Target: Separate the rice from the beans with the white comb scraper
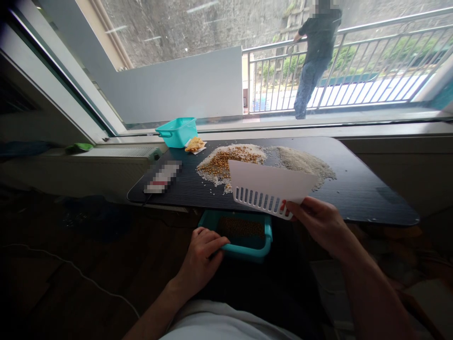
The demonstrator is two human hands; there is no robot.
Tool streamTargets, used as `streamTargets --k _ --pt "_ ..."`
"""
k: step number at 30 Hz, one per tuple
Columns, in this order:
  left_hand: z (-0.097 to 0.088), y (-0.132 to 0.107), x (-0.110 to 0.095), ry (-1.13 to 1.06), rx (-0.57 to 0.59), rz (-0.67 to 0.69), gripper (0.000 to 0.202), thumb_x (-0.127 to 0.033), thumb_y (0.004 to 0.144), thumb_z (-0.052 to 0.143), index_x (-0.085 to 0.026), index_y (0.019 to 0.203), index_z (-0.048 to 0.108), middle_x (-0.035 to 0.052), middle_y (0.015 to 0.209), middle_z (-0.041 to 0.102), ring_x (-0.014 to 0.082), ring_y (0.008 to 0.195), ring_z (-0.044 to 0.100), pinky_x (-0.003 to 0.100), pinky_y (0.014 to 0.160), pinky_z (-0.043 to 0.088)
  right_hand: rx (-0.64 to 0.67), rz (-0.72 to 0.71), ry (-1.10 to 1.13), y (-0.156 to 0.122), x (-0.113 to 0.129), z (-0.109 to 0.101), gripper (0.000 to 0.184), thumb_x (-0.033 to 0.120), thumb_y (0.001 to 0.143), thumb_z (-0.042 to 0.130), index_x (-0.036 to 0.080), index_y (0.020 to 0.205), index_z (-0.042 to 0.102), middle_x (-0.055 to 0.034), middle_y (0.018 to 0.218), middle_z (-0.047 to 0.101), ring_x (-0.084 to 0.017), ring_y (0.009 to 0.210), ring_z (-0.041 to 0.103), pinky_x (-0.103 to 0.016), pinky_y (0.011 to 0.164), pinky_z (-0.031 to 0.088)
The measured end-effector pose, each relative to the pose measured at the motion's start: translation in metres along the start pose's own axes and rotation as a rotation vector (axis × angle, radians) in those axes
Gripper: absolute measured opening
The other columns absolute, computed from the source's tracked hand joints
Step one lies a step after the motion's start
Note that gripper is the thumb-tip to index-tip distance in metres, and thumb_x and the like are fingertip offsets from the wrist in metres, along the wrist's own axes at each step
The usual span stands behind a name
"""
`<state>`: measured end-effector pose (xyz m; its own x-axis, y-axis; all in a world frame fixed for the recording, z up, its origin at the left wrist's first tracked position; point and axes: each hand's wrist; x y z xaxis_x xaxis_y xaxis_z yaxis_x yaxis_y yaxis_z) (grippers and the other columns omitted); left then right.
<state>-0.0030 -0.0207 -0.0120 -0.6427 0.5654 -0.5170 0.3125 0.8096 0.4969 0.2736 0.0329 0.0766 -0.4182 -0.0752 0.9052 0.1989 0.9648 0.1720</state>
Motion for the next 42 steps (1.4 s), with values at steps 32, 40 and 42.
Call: streamTargets --k 32,40,42 --pt "0.000 0.002 -0.001 0.031 0.033 -0.043 0.026 -0.005 0.084 0.057 -0.022 0.094 0.075 0.0032 0.082 0.071 0.0206 0.080 0.062 0.043 0.089 0.041 0.153 0.120 0.287 0.034 -0.004 0.017 0.050 0.065 0.049 0.087 0.020 0.068 0.077 -0.0028 0.068 0.070 -0.016 0.066 0.059 -0.029 0.064 0.053" --pt "0.000 0.003 -0.002 0.040 0.026 -0.049 0.026 -0.007 0.085 0.056 -0.023 0.093 0.075 0.0033 0.082 0.071 0.0207 0.080 0.062 0.044 0.091 0.042 0.118 0.084 0.256 0.038 -0.011 0.022 0.052 0.069 0.050 0.084 0.022 0.072 0.077 -0.0019 0.069 0.071 -0.018 0.067 0.062 -0.031 0.062 0.054" --pt "0.000 0.002 -0.002 0.037 0.024 -0.048 0.026 -0.007 0.086 0.056 -0.023 0.093 0.075 0.0034 0.082 0.071 0.0209 0.080 0.062 0.044 0.091 0.042 0.132 0.068 0.231 0.038 -0.012 0.022 0.053 0.070 0.051 0.083 0.022 0.072 0.077 -0.0023 0.069 0.072 -0.018 0.065 0.062 -0.031 0.062 0.053"
Point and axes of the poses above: each hand's wrist, its own y-axis towards the middle knuckle, its own z-axis out of the palm, x = y × z
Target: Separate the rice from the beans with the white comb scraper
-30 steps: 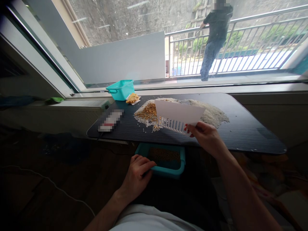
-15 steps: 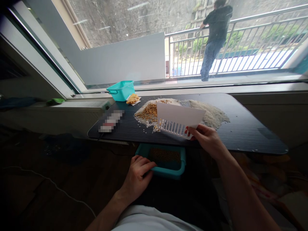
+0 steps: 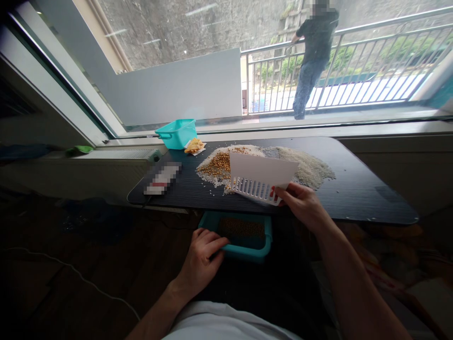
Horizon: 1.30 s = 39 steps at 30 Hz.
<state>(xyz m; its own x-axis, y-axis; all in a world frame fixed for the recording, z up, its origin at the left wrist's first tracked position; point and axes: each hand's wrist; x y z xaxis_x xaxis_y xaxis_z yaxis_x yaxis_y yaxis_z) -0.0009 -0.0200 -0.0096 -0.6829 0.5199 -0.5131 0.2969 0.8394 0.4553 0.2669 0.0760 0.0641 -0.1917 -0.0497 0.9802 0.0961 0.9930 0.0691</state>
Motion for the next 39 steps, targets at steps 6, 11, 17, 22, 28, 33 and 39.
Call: streamTargets --k 6,11,17,22,28,33,39 --pt "0.000 0.000 0.001 -0.004 0.007 -0.001 0.025 -0.007 0.085 0.057 -0.023 0.093 0.075 0.0035 0.082 0.071 0.0214 0.081 0.063 0.044 0.090 0.042 0.049 -0.028 -0.048 -0.004 0.004 -0.001 0.053 0.073 0.054 0.081 0.022 0.068 0.076 -0.0035 0.067 0.072 -0.020 0.065 0.062 -0.033 0.063 0.054" --pt "0.000 0.001 0.001 -0.010 -0.003 0.010 0.025 -0.006 0.084 0.058 -0.022 0.094 0.075 0.0032 0.082 0.071 0.0209 0.081 0.063 0.044 0.089 0.041 0.045 -0.040 -0.038 -0.005 0.001 -0.001 0.053 0.072 0.054 0.081 0.021 0.068 0.075 -0.0030 0.067 0.071 -0.019 0.064 0.062 -0.033 0.064 0.054" --pt "-0.001 0.000 0.000 -0.017 0.000 0.001 0.025 -0.007 0.086 0.058 -0.023 0.095 0.075 0.0029 0.083 0.072 0.0203 0.081 0.063 0.044 0.091 0.041 0.066 -0.058 -0.052 -0.009 0.003 -0.003 0.054 0.074 0.053 0.080 0.022 0.068 0.075 -0.0029 0.066 0.071 -0.019 0.064 0.062 -0.033 0.065 0.055" --pt "-0.001 0.000 0.000 -0.025 0.015 -0.005 0.024 -0.010 0.088 0.056 -0.023 0.095 0.074 0.0033 0.083 0.071 0.0204 0.082 0.063 0.045 0.091 0.040 0.067 -0.079 -0.065 -0.010 0.003 -0.003 0.054 0.074 0.055 0.079 0.022 0.069 0.075 -0.0033 0.068 0.072 -0.019 0.065 0.063 -0.033 0.063 0.055" --pt "-0.001 -0.001 0.001 -0.008 0.012 0.009 0.025 -0.010 0.089 0.053 -0.024 0.096 0.073 0.0034 0.084 0.071 0.0201 0.082 0.062 0.043 0.091 0.040 0.070 -0.116 -0.114 -0.010 0.002 0.003 0.057 0.077 0.058 0.075 0.021 0.069 0.075 -0.0042 0.068 0.072 -0.018 0.061 0.061 -0.031 0.060 0.053" --pt "-0.001 -0.001 0.000 -0.006 0.009 0.009 0.024 -0.010 0.089 0.054 -0.023 0.096 0.073 0.0033 0.085 0.071 0.0202 0.083 0.063 0.043 0.092 0.040 0.036 -0.170 -0.163 -0.010 -0.003 0.014 0.057 0.077 0.062 0.073 0.020 0.066 0.074 -0.0037 0.065 0.071 -0.016 0.058 0.060 -0.030 0.058 0.051" --pt "0.000 -0.001 0.002 -0.027 0.004 0.009 0.025 -0.007 0.086 0.056 -0.023 0.096 0.074 0.0034 0.084 0.072 0.0205 0.081 0.063 0.043 0.090 0.040 -0.035 -0.125 -0.167 -0.011 -0.003 0.017 0.045 0.066 0.066 0.075 0.021 0.067 0.074 -0.0026 0.063 0.071 -0.017 0.055 0.061 -0.031 0.057 0.053"
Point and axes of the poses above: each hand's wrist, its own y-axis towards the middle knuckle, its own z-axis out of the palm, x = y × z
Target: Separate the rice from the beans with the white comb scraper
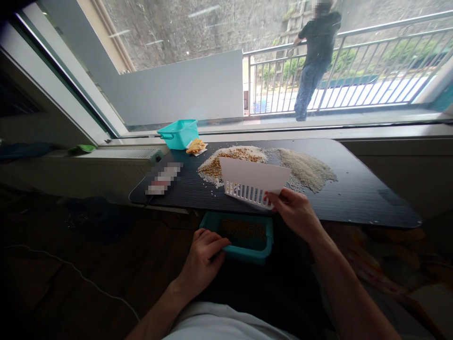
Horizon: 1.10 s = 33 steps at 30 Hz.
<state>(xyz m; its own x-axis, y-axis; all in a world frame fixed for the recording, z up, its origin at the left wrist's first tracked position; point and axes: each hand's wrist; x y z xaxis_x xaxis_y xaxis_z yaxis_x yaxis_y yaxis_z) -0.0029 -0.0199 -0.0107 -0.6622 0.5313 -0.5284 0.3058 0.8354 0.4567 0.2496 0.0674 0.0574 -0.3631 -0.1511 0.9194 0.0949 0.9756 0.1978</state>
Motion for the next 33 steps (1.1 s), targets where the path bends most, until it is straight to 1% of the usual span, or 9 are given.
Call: streamTargets --k 4,6,9,13,19,22,27,30,33 --pt "0.000 0.001 0.000 0.006 -0.010 0.012 0.024 -0.007 0.085 0.057 -0.021 0.094 0.074 0.0035 0.082 0.071 0.0206 0.079 0.062 0.043 0.088 0.039 -0.124 0.065 0.027 0.002 -0.002 -0.010 0.034 0.055 0.067 0.077 0.022 0.071 0.076 -0.0020 0.065 0.072 -0.018 0.059 0.064 -0.031 0.058 0.055" --pt "0.001 0.001 0.000 0.006 -0.008 0.012 0.024 -0.007 0.085 0.057 -0.021 0.093 0.074 0.0035 0.082 0.071 0.0207 0.079 0.062 0.044 0.089 0.039 -0.161 0.081 0.048 0.004 -0.002 -0.015 0.033 0.054 0.065 0.078 0.021 0.071 0.076 -0.0022 0.066 0.073 -0.018 0.059 0.064 -0.031 0.058 0.056" --pt "0.001 0.001 0.000 0.000 -0.009 0.008 0.024 -0.006 0.085 0.058 -0.021 0.094 0.074 0.0031 0.083 0.071 0.0205 0.080 0.062 0.043 0.089 0.039 -0.174 0.077 0.078 0.008 -0.001 -0.017 0.037 0.055 0.062 0.079 0.020 0.071 0.076 -0.0021 0.064 0.072 -0.015 0.057 0.061 -0.030 0.057 0.056" --pt "0.000 0.001 0.001 -0.004 -0.013 0.017 0.024 -0.006 0.085 0.058 -0.021 0.094 0.074 0.0032 0.083 0.071 0.0205 0.079 0.062 0.042 0.088 0.039 -0.134 0.038 0.101 0.013 0.000 -0.013 0.038 0.057 0.064 0.080 0.019 0.071 0.076 -0.0022 0.064 0.071 -0.015 0.058 0.061 -0.029 0.057 0.055" --pt "0.000 0.001 0.001 -0.007 -0.013 0.020 0.024 -0.008 0.086 0.057 -0.022 0.095 0.074 0.0030 0.082 0.071 0.0204 0.079 0.062 0.042 0.088 0.039 -0.041 -0.025 0.051 0.011 -0.004 -0.014 0.041 0.062 0.068 0.078 0.021 0.071 0.076 -0.0025 0.065 0.071 -0.015 0.057 0.062 -0.028 0.055 0.054" --pt "0.001 0.001 0.001 -0.001 -0.017 0.026 0.024 -0.008 0.087 0.055 -0.022 0.095 0.073 0.0031 0.083 0.071 0.0204 0.080 0.063 0.043 0.090 0.039 -0.039 -0.062 0.034 0.014 -0.007 -0.012 0.041 0.063 0.069 0.077 0.022 0.072 0.076 -0.0028 0.067 0.073 -0.015 0.059 0.062 -0.028 0.057 0.055" --pt "0.000 0.000 0.002 -0.001 -0.010 0.031 0.024 -0.008 0.087 0.055 -0.023 0.096 0.073 0.0036 0.084 0.072 0.0203 0.081 0.063 0.042 0.088 0.039 -0.031 -0.149 -0.036 0.030 -0.015 -0.001 0.043 0.064 0.072 0.073 0.022 0.078 0.079 -0.0029 0.071 0.075 -0.016 0.062 0.065 -0.029 0.061 0.054" --pt "0.001 0.000 0.002 0.003 -0.008 0.027 0.024 -0.009 0.087 0.056 -0.023 0.096 0.073 0.0033 0.083 0.071 0.0201 0.079 0.063 0.042 0.087 0.039 -0.011 -0.148 -0.048 0.034 -0.016 0.003 0.044 0.063 0.072 0.072 0.021 0.080 0.079 -0.0030 0.071 0.075 -0.016 0.063 0.065 -0.029 0.061 0.053" --pt "0.001 0.000 0.002 0.002 -0.013 0.032 0.023 -0.008 0.088 0.056 -0.022 0.096 0.073 0.0029 0.083 0.071 0.0200 0.079 0.062 0.042 0.087 0.039 0.006 -0.109 -0.049 0.030 -0.014 -0.001 0.042 0.062 0.072 0.072 0.021 0.080 0.079 -0.0035 0.073 0.075 -0.016 0.064 0.065 -0.030 0.063 0.053"
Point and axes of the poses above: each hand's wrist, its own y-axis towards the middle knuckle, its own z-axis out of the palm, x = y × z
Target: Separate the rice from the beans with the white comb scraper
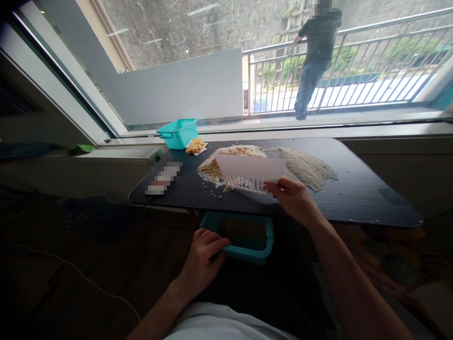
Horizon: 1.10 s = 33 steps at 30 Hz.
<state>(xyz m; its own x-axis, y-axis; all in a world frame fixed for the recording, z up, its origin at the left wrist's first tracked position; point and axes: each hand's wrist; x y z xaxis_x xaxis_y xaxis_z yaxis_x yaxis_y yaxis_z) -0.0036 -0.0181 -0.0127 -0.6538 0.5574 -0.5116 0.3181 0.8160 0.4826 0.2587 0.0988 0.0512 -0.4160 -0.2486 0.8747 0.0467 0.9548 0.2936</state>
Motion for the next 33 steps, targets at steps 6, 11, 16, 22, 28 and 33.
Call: streamTargets --k 6,11,16,22,28,33 --pt "-0.013 0.003 0.008 0.005 -0.022 0.064 0.023 -0.011 0.093 0.054 -0.023 0.097 0.073 0.0018 0.083 0.071 0.0188 0.080 0.063 0.042 0.092 0.038 0.002 0.046 0.043 -0.006 0.010 -0.010 0.039 0.058 0.070 0.075 0.020 0.076 0.078 -0.0054 0.073 0.075 -0.016 0.065 0.063 -0.030 0.064 0.053" --pt "-0.031 0.003 0.020 0.049 -0.034 0.067 0.025 -0.010 0.092 0.054 -0.024 0.098 0.074 0.0009 0.084 0.072 0.0184 0.080 0.064 0.044 0.096 0.038 0.007 0.051 0.086 0.000 0.008 0.002 0.041 0.060 0.067 0.076 0.021 0.078 0.078 -0.0043 0.073 0.075 -0.016 0.064 0.062 -0.031 0.064 0.053" --pt "-0.034 -0.001 0.023 0.050 -0.015 0.066 0.025 -0.009 0.090 0.056 -0.024 0.096 0.074 0.0008 0.083 0.071 0.0182 0.079 0.064 0.044 0.098 0.038 0.017 0.056 0.095 -0.002 0.009 0.006 0.048 0.068 0.063 0.076 0.021 0.073 0.076 -0.0033 0.070 0.073 -0.016 0.064 0.061 -0.031 0.064 0.052" --pt "-0.030 0.000 0.019 0.058 -0.004 0.038 0.024 -0.012 0.092 0.054 -0.025 0.096 0.074 0.0015 0.085 0.072 0.0181 0.081 0.064 0.045 0.099 0.038 0.011 0.103 0.097 -0.009 0.016 -0.004 0.051 0.070 0.060 0.077 0.021 0.069 0.074 -0.0037 0.067 0.071 -0.016 0.062 0.060 -0.031 0.063 0.052" --pt "-0.030 0.001 0.019 0.068 0.002 0.041 0.023 -0.010 0.090 0.055 -0.024 0.095 0.074 0.0015 0.084 0.072 0.0187 0.081 0.065 0.044 0.097 0.038 0.026 0.060 0.049 -0.011 0.006 -0.002 0.048 0.069 0.066 0.074 0.021 0.069 0.074 -0.0043 0.070 0.072 -0.018 0.067 0.062 -0.033 0.066 0.052" --pt "-0.031 0.001 0.019 0.063 0.017 0.042 0.022 -0.012 0.092 0.054 -0.024 0.095 0.073 0.0013 0.085 0.072 0.0181 0.081 0.064 0.044 0.098 0.037 0.065 0.035 0.032 -0.014 0.007 -0.001 0.050 0.073 0.068 0.071 0.023 0.070 0.075 -0.0036 0.070 0.072 -0.018 0.065 0.063 -0.034 0.065 0.053"
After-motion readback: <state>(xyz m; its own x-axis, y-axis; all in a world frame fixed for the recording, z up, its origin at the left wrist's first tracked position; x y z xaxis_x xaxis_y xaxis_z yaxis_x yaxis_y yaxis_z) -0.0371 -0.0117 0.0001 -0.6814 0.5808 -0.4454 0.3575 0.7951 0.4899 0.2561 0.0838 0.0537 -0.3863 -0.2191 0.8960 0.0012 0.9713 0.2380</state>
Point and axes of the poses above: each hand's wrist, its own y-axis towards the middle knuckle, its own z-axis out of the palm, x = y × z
